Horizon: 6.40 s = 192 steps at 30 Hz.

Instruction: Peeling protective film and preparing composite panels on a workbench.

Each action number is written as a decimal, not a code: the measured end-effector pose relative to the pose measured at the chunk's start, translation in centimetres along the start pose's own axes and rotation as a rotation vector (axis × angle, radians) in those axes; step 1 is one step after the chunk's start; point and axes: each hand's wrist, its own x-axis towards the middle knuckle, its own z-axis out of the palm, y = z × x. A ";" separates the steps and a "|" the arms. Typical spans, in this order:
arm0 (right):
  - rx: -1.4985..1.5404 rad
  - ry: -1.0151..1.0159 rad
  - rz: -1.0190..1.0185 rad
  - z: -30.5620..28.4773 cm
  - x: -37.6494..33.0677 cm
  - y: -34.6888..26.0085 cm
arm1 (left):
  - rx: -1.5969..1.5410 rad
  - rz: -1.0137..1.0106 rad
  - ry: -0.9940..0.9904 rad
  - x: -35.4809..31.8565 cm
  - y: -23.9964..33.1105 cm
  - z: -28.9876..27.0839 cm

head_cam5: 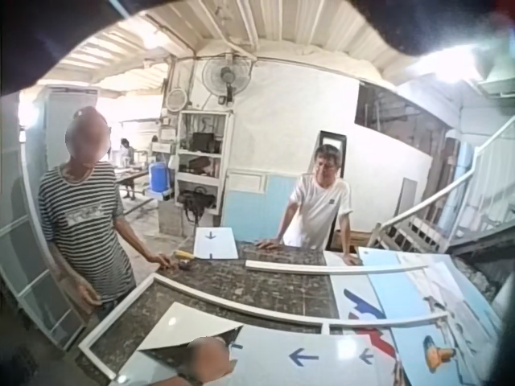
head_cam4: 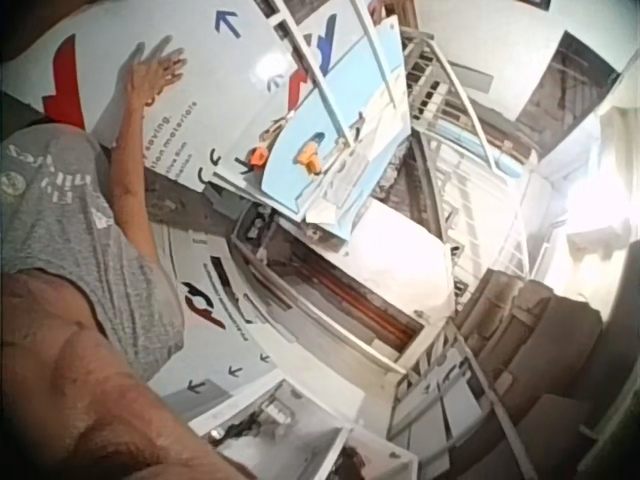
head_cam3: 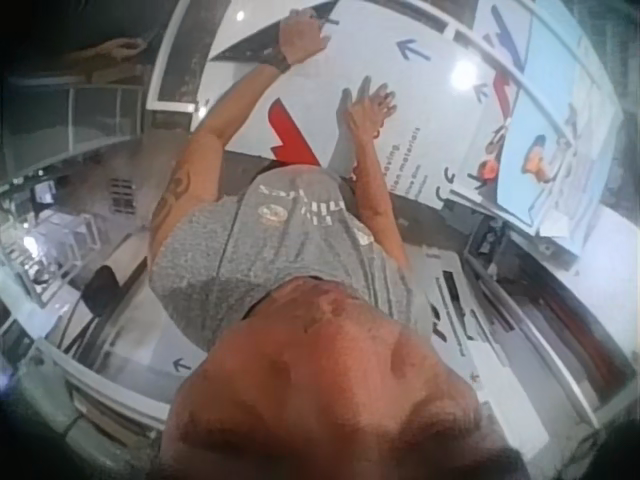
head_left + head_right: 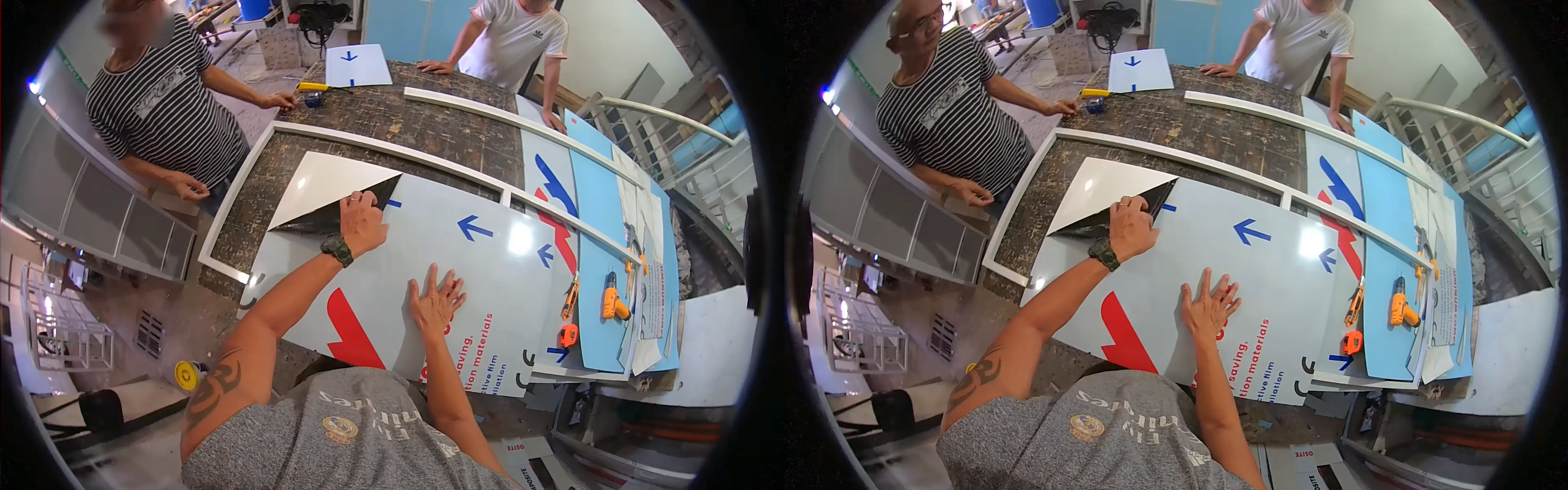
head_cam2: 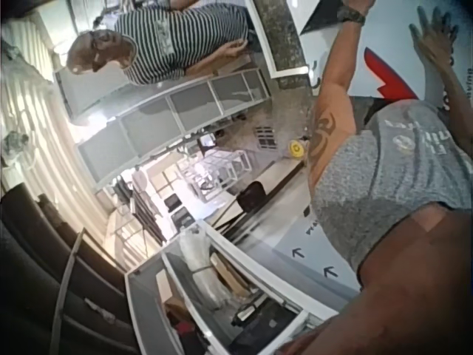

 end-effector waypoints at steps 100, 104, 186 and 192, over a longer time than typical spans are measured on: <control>0.046 -0.080 -1.188 16.4 9.2 -38.7 | -0.877 -1.608 0.540 -30.7 -15.0 -2.2; 0.066 -0.174 -1.193 16.7 10.1 -38.6 | -0.854 -1.607 0.578 -30.5 -15.3 -1.4; 0.037 0.312 -0.111 -4.7 -11.1 7.3 | 0.011 -0.454 0.100 -29.0 -17.4 -0.8; -0.009 0.269 -0.219 -2.1 -6.6 6.5 | -0.224 -0.805 -0.217 -26.8 -17.1 -1.2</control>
